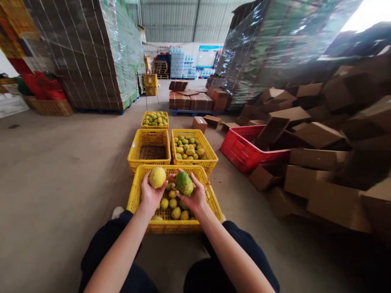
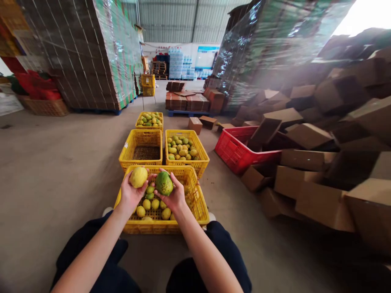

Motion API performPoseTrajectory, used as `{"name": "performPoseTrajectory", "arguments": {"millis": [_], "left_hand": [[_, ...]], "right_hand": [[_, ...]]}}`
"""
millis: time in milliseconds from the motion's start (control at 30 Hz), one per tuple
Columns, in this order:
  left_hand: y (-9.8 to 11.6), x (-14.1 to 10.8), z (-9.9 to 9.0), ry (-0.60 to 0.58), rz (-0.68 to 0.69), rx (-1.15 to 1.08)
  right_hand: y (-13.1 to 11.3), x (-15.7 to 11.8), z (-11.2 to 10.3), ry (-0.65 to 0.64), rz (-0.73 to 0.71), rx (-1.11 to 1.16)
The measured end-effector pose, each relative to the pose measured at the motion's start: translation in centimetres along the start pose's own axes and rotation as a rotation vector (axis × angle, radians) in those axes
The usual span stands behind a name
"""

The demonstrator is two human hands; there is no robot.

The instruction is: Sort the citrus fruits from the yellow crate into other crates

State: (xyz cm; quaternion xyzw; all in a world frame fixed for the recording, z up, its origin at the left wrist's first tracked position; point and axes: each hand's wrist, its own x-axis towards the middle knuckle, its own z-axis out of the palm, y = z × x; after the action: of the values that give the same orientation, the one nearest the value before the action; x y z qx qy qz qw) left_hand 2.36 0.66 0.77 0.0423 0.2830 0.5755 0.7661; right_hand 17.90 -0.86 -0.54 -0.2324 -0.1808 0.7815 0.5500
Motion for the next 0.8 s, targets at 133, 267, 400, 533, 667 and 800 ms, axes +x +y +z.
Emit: {"name": "performPoseTrajectory", "arguments": {"millis": [133,267,400,533,667,800], "left_hand": [[-0.9,-0.2,-0.2,-0.003,0.058,-0.053],[-1.8,0.4,-1.0,-0.014,0.069,-0.115],[-2.2,0.6,-1.3,-0.040,0.046,-0.165],[-2.3,0.3,-1.0,-0.012,0.005,-0.209],[-2.3,0.2,-0.8,-0.006,-0.044,-0.167],[-2.4,-0.2,-0.4,-0.091,-0.114,-0.096]], "right_hand": [[0.3,-0.2,0.1,0.006,-0.034,-0.032],[0.7,0.0,0.3,0.093,-0.044,0.014],[0.7,0.1,0.6,0.166,-0.051,0.101],[0.4,0.1,0.7,0.181,-0.066,0.080],[0.6,0.5,0.7,0.222,-0.146,-0.069],[1.7,1.0,0.7,0.372,-0.515,-0.450]]}}
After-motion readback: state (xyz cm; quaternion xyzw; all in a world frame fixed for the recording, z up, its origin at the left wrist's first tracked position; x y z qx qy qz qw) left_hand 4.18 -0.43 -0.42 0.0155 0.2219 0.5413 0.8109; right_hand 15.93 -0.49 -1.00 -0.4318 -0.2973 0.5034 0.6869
